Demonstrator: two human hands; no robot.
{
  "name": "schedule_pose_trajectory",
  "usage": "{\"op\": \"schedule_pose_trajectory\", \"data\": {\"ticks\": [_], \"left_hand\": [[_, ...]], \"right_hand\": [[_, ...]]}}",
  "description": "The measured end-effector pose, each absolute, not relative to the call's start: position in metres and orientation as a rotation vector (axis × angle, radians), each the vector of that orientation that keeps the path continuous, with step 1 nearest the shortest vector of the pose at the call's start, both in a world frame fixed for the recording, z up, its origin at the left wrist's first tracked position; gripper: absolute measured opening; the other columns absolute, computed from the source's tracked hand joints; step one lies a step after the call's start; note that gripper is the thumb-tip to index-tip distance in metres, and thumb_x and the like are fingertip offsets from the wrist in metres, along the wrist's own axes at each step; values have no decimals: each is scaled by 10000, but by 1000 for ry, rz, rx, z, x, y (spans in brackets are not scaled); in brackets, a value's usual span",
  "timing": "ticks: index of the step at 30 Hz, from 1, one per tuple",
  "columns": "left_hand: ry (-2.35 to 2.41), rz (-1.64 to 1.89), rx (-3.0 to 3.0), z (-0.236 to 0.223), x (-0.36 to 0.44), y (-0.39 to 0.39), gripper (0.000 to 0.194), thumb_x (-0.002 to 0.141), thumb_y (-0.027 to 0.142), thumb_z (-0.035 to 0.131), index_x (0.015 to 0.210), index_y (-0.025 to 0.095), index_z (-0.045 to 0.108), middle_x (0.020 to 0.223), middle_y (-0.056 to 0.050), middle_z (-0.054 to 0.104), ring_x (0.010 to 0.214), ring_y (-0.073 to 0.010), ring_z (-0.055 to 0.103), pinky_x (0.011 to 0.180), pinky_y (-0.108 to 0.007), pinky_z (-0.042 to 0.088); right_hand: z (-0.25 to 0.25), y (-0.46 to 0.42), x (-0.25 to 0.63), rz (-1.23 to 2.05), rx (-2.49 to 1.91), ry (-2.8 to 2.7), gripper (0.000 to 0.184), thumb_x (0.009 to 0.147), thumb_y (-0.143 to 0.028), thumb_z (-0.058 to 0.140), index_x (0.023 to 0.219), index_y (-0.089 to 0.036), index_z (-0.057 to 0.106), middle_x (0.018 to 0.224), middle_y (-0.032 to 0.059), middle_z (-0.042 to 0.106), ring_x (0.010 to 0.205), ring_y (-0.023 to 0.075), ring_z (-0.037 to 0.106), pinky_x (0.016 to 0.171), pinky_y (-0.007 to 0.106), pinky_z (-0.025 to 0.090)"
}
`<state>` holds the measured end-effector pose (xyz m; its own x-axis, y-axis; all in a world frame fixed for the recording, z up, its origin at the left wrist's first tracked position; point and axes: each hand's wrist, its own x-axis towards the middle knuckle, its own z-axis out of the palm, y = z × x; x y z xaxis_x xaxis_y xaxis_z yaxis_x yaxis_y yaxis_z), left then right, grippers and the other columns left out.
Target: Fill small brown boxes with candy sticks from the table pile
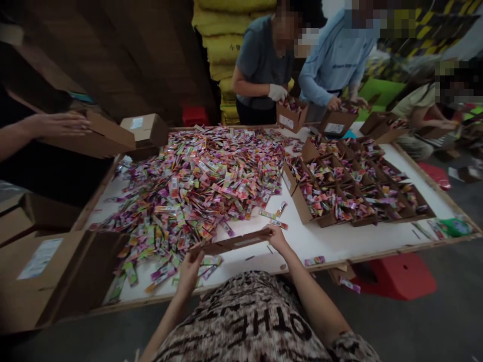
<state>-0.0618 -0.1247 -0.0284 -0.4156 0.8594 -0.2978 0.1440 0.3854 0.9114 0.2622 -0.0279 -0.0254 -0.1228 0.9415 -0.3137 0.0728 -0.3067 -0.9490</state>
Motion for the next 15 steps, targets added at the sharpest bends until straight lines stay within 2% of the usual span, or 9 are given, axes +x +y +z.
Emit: {"op": "schedule_pose_trajectory", "data": {"ticks": [2,6,9,11,15], "left_hand": [[1793,1190,865,-30,-35,-115,559,817,653,626,1199,245,617,1188,-125,703,1192,-306,652,1045,-461,510],[1882,1242,846,-31,-1,-102,766,779,590,720,1409,225,482,1242,-150,653,1198,-291,636,1039,-446,511],[1886,1217,909,-31,12,-102,923,803,548,727,1568,244,311,1332,-156,621,1234,-280,619,1047,-436,504],[1871,1192,943,-31,16,-107,986,814,529,732,1618,264,225,1409,-158,589,1285,-283,593,1071,-425,484],[1651,1083,1043,-35,14,-120,1047,797,541,747,1642,272,189,1552,-151,489,1428,-284,482,1174,-426,391]], "right_hand": [[-33,-43,282,1549,-1441,-1213,410,492,-479,903,724,-193,723,757,33,708,783,229,652,816,411,557],[-41,-63,297,1553,-1382,-1074,539,607,-581,845,989,-207,768,1016,77,755,985,263,675,911,410,540],[-43,-66,297,1499,-1452,-978,553,634,-646,816,960,-201,773,973,74,763,954,266,673,922,415,534],[-43,-64,294,1459,-1481,-929,530,634,-630,821,939,-198,784,989,74,775,1004,278,672,973,420,517],[-41,-60,289,1460,-1555,-679,520,699,-639,750,951,-187,800,1079,81,783,1114,291,667,1038,428,491]]}}
